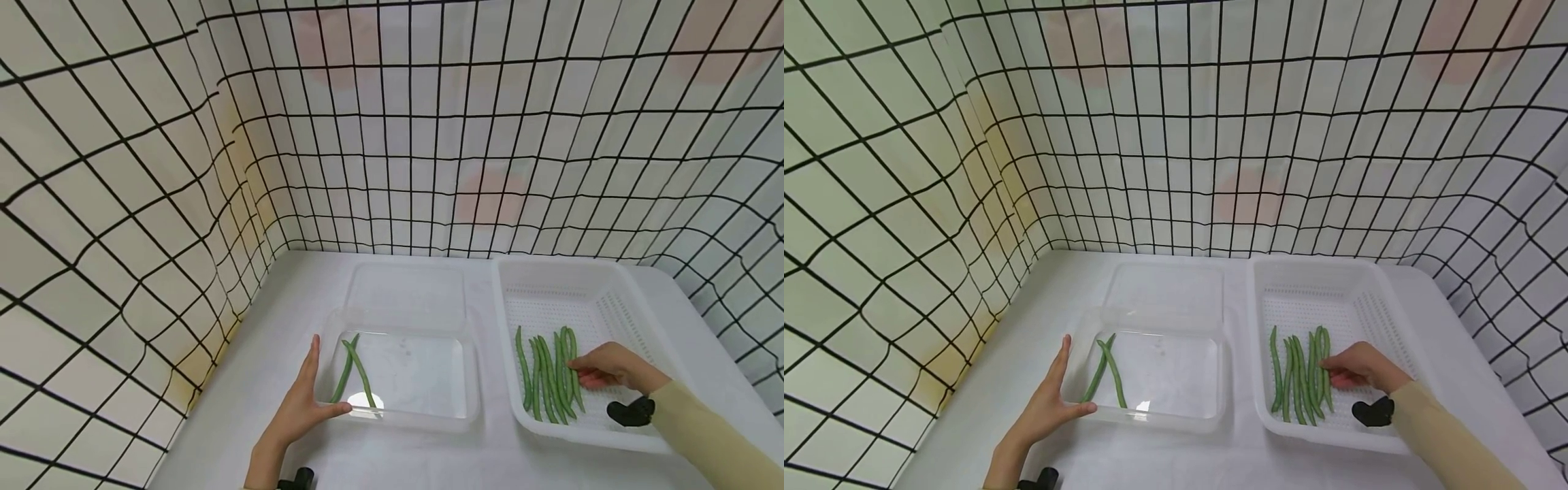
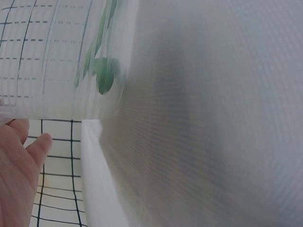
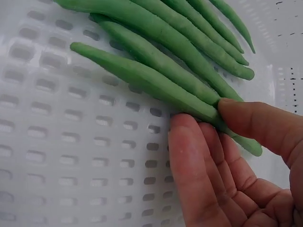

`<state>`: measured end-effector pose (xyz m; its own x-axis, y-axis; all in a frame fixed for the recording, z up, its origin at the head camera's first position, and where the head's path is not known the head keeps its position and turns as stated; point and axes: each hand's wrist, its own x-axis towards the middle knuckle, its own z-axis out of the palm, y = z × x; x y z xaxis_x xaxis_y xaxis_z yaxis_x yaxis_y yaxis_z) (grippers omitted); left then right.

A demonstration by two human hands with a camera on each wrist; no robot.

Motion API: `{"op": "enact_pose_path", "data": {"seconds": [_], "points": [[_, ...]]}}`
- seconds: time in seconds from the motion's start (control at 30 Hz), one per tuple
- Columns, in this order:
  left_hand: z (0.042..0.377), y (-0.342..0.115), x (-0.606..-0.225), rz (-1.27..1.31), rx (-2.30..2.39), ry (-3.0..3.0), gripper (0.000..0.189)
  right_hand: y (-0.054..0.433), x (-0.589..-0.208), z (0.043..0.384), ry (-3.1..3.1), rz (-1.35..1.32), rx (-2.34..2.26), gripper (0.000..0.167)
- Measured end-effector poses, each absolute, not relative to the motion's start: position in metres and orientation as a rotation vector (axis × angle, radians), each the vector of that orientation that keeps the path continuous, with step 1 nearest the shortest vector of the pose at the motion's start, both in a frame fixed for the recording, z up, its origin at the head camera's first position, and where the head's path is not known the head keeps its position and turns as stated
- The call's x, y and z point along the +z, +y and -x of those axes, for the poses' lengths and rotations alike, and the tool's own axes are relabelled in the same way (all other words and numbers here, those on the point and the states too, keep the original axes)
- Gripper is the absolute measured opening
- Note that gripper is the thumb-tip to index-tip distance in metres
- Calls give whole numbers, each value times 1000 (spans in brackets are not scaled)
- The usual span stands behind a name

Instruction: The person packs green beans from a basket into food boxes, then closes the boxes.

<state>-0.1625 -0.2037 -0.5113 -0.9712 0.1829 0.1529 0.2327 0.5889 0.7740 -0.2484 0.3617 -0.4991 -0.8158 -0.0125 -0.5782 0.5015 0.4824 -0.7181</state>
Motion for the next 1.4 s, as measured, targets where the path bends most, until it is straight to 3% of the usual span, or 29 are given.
{"op": "enact_pose_path", "data": {"seconds": [0.6, 1.13, 1.4], "points": [[162, -205, -512, 387, -1350, -2725, 130, 340, -452, 257, 1897, -155, -1713, 17], [160, -206, -511, 363, -1340, -2727, 130, 216, -412, 262, 1820, 59, -1809, 18], [161, -204, -513, 365, -1347, -2724, 129, 143, -420, 263, 1830, 143, -1724, 23]]}}
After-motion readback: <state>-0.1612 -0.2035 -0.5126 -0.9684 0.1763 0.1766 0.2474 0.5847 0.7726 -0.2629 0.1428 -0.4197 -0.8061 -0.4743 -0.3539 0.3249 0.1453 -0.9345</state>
